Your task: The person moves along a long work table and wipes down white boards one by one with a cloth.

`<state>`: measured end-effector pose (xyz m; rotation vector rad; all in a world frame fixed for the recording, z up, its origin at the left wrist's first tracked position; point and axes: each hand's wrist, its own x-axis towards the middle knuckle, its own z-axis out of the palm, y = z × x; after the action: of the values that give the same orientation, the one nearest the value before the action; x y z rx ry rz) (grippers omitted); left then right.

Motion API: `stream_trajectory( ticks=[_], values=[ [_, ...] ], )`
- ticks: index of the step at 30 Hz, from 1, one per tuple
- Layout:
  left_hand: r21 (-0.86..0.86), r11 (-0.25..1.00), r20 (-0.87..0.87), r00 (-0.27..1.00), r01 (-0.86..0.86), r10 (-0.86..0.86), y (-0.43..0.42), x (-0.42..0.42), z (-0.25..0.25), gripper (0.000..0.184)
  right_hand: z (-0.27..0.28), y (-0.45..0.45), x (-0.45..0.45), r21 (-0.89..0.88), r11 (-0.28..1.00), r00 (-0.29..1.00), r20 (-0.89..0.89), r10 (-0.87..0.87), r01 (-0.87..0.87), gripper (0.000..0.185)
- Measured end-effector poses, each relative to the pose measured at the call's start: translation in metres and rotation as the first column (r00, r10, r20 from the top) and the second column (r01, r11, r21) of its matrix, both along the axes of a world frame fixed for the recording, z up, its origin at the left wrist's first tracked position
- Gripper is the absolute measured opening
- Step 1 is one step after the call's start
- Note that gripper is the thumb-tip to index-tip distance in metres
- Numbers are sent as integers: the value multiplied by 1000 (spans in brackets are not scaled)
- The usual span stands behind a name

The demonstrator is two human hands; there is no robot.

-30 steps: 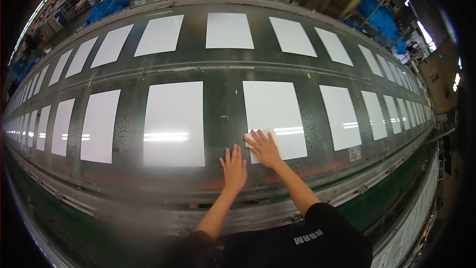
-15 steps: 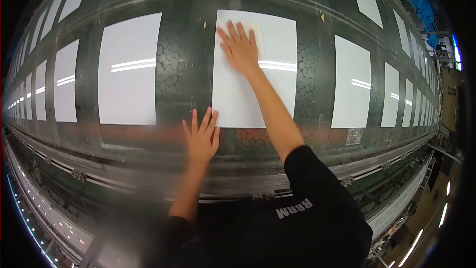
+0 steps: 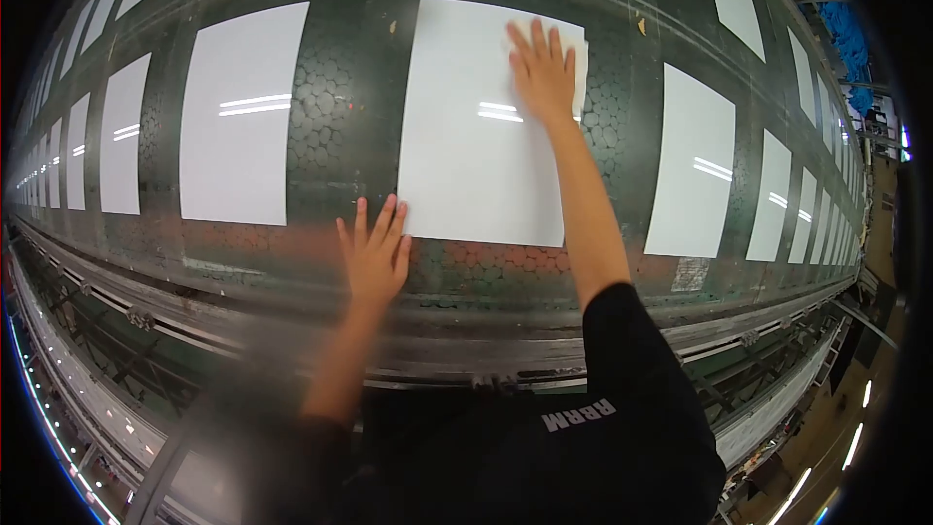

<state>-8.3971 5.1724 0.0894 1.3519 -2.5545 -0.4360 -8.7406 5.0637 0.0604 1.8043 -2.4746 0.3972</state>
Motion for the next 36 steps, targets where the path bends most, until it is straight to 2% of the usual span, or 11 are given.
stream_trajectory(
  ticks=[8, 13, 16, 18, 19, 22, 24, 29, 32, 33, 36],
  values=[
    [8, 1000, -49, 999, -15, 15, -2, 4, 1, 44, -1, 74, 31, 24, 999, 996, -80, 36, -34, 48],
    [-23, 1000, -60, 998, -1, -1, -2, 7, -5, 45, 24, 214, 104, 99, 980, 946, 294, 135, -171, 48],
    [-34, 999, -81, 997, 17, -20, 1, 9, -10, 45, 42, 278, 119, -91, 991, 622, 773, 129, -94, 39],
    [-25, 999, -97, 995, 25, -28, -1, 11, -11, 46, 68, 317, 119, 221, 955, 281, 920, -271, 199, 47],
    [-4, 999, -91, 995, 32, -32, -3, 12, -14, 50, 60, 336, 114, 134, 950, 283, 934, -216, 283, 50],
    [22, 999, -100, 994, 45, -43, -3, 13, -10, 56, 70, 379, 97, 194, 717, -310, 950, 32, 670, 56],
    [58, 997, -132, 990, 56, -48, -6, 15, -11, 57, 90, 406, 77, 156, 651, -411, 874, 260, 743, 59],
    [421, 906, -342, 919, -36, 195, -21, 7, -10, 47, 114, 453, 1, 102, 386, -289, 836, 466, 917, 59],
    [475, 831, -422, 753, -290, 505, 11, -59, -4, 37, 113, 457, -51, -71, 342, -45, 946, 320, 937, 57],
    [357, 906, -494, 777, -228, 391, 37, -94, 4, 33, 117, 446, -65, -136, 319, 67, 973, 219, 938, 55],
    [188, 977, -494, 869, 103, 4, 116, -204, 15, 36, 39, 442, -145, -233, 684, 560, 771, -303, 691, 53]
  ],
)
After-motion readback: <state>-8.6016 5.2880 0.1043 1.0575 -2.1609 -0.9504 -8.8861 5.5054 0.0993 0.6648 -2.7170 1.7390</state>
